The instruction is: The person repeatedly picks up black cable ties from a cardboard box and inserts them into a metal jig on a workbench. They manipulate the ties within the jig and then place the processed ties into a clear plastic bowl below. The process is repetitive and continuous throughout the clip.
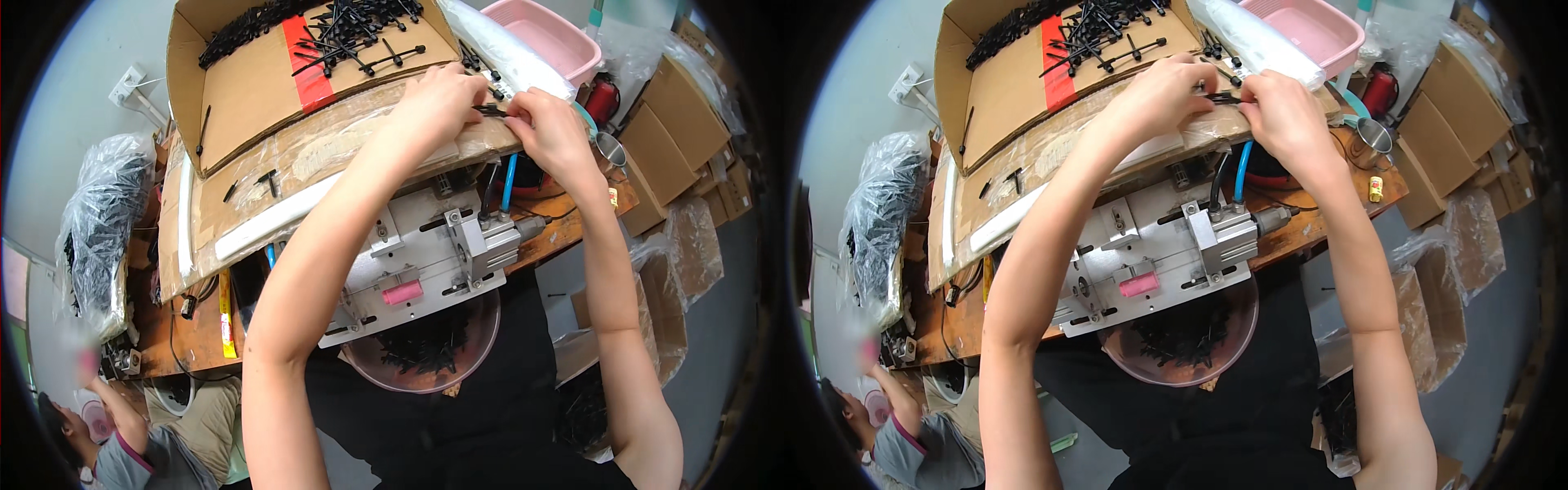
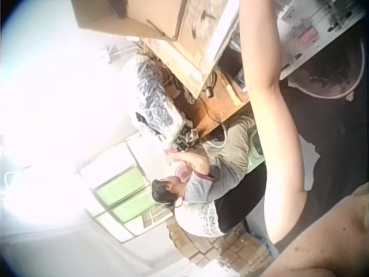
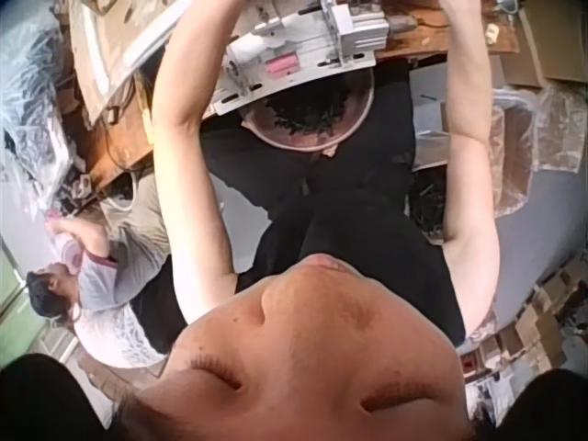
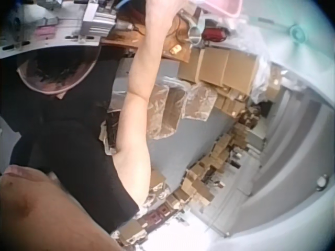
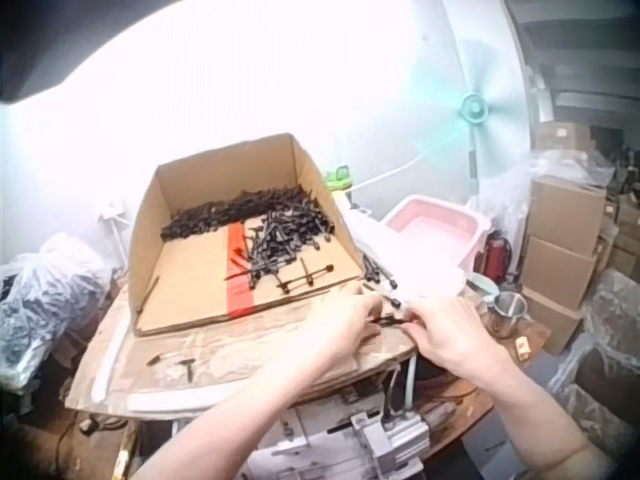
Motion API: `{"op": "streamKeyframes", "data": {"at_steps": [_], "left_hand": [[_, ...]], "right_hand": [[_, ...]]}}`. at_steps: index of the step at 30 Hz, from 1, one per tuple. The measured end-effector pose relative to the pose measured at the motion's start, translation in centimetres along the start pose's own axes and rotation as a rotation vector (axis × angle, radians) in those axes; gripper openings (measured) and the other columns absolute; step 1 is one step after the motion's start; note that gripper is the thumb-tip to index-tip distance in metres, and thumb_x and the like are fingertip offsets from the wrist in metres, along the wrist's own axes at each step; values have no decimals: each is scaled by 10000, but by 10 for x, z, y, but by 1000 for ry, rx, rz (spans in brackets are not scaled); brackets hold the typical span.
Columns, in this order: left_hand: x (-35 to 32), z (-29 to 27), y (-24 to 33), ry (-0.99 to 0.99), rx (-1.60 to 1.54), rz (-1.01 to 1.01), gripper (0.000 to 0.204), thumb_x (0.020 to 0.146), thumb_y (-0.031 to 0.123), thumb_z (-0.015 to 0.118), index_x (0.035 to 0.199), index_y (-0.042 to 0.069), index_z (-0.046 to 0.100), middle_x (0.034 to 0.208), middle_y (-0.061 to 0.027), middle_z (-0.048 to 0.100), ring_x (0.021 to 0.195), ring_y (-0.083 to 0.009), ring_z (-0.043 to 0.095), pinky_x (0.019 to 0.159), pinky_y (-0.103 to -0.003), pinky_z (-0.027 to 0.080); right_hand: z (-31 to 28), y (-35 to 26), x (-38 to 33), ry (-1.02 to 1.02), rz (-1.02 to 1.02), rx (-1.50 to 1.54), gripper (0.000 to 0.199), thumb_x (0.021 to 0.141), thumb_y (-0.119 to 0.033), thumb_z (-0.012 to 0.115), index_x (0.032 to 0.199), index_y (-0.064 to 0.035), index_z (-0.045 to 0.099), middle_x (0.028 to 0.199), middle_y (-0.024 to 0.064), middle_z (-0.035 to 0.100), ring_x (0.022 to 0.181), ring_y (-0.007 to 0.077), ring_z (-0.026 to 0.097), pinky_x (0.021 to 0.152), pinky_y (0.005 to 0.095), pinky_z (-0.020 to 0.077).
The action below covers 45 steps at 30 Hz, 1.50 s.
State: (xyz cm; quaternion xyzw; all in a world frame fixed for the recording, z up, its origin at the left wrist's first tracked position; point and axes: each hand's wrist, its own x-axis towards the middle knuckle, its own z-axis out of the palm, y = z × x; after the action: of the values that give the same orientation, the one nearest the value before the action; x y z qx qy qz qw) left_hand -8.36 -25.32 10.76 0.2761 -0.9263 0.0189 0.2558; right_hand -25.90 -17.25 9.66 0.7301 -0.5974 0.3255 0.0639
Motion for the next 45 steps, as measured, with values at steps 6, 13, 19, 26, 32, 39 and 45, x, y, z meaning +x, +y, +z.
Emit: {"op": "streamKeyframes", "data": {"at_steps": [6,13,19,26,32,39,45], "left_hand": [[-70,-47,-35,-24,28,-277,152,839,91,658,975,26,640,908,-171,630,896,-359,606,782,-409,476],[-148,-91,-57,369,254,-264,195,816,47,686,1010,43,706,982,-121,670,927,-260,645,822,-340,492],[-187,-96,12,481,56,-463,230,806,-41,674,1015,48,713,912,-93,657,791,-171,636,727,-277,502],[-216,-60,67,641,64,-462,294,715,-102,725,980,23,701,912,-98,651,800,-218,630,676,-309,519],[-229,-46,105,637,-62,-532,605,588,-91,788,1174,-10,658,866,-99,605,753,-219,580,640,-337,489],[-235,-27,133,540,-79,-392,580,622,26,809,1178,-21,652,853,-50,580,756,-200,565,674,-324,464],[-236,-24,140,480,-38,-362,554,647,61,787,1183,5,659,853,-31,557,757,-191,562,673,-314,458]], "right_hand": [[37,-18,41,-21,-325,-17,52,801,-51,632,844,-23,622,881,130,608,872,336,606,753,405,479],[63,-91,60,-120,-539,66,50,744,-1,578,778,6,614,859,160,623,918,348,616,778,422,497],[72,-81,62,-149,-559,115,69,786,-12,581,853,6,576,888,162,612,902,356,604,771,429,487],[67,-96,66,-217,-640,142,32,794,6,584,801,31,566,828,176,601,856,371,601,747,427,474],[51,-104,40,-173,-450,588,98,832,11,605,924,40,627,873,124,660,821,248,639,728,352,499],[13,-123,-56,-562,331,1506,160,901,-7,594,1043,65,576,931,202,679,810,233,703,718,347,620],[5,-117,-65,-596,466,1571,182,907,-8,609,1057,92,585,911,199,689,853,221,705,748,323,620]]}}
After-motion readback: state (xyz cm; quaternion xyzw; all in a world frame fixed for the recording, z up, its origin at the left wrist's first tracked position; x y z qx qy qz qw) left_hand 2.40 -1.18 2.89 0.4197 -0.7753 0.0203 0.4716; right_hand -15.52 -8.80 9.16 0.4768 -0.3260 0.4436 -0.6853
